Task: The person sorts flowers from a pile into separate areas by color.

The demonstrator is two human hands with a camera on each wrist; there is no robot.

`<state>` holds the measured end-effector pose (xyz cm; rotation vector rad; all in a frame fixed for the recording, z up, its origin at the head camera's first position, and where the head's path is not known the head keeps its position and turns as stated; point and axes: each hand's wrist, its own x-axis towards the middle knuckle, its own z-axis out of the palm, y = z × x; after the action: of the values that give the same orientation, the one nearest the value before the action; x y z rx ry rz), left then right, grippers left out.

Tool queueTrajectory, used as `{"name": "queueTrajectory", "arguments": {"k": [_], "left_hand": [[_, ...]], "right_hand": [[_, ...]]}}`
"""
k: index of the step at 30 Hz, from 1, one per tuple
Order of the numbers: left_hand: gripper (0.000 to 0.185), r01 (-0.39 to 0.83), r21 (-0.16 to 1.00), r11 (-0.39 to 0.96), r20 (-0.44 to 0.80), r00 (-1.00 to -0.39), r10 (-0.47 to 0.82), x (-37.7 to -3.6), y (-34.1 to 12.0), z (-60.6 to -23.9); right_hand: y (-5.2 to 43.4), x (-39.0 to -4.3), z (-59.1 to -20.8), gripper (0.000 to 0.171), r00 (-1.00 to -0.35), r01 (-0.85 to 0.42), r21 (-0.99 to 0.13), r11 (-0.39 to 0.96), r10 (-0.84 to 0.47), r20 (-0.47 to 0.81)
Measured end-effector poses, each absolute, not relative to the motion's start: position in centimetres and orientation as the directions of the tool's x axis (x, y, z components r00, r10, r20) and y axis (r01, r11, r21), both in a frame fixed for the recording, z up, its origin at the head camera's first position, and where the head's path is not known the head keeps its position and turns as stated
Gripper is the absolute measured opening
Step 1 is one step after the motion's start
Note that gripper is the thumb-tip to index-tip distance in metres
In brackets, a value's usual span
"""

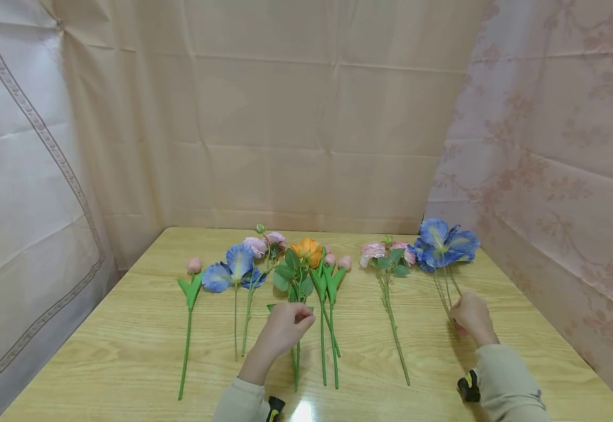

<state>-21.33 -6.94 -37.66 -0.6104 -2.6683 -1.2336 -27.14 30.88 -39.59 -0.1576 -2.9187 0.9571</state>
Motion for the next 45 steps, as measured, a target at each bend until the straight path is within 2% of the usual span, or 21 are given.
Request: {"name": "queueTrajectory", "arguments": {"k": [9, 16, 22, 30, 38, 43, 45], "left_hand": [[0.013, 0.413, 0.698, 0.585, 0.285, -0.909, 0.303, -21.3, -7.1, -37.7], [0.012, 0.417, 0.701, 0.579, 0.281, -0.907, 0.313, -21.4, -7.1, -38.1], [0.012, 0.417, 0.704, 0.575, 0.280, -0.907, 0.315, -21.4, -7.0, -38.3], [0.013, 0.408, 0.706, 0.579, 0.267, -0.910, 0.316, -21.2, -7.0, -38.0], [0.013, 0.371, 0.709, 0.599, 0.241, -0.927, 0.289, -21.2, -7.5, -38.0], [0.013, 0.353, 0.720, 0.597, 0.228, -0.933, 0.277, -21.4, -7.5, -38.1], [0.012, 0.355, 0.708, 0.611, 0.242, -0.934, 0.262, -21.5, -7.8, -38.2]], "right_hand": [[30.9, -27.0, -39.7, 0.020, -0.991, 0.080, -0.606, 0.792, 0.128, 0.037], [31.3, -26.9, -40.0, 0.022, -0.993, 0.032, -0.547, 0.836, 0.087, 0.075], [31.7, -26.9, -40.3, 0.026, -0.997, 0.045, -0.523, 0.851, 0.072, 0.031], [31.8, -26.9, -40.3, 0.018, -0.996, 0.077, -0.568, 0.819, 0.086, -0.011], [30.8, -26.7, -39.2, 0.035, -0.990, 0.140, -0.461, 0.876, 0.111, -0.090], [29.6, -26.7, -38.0, 0.026, -0.991, 0.116, -0.433, 0.894, 0.078, -0.105], [28.9, -26.7, -37.6, 0.031, -0.995, 0.074, -0.428, 0.901, 0.039, -0.088]]}}
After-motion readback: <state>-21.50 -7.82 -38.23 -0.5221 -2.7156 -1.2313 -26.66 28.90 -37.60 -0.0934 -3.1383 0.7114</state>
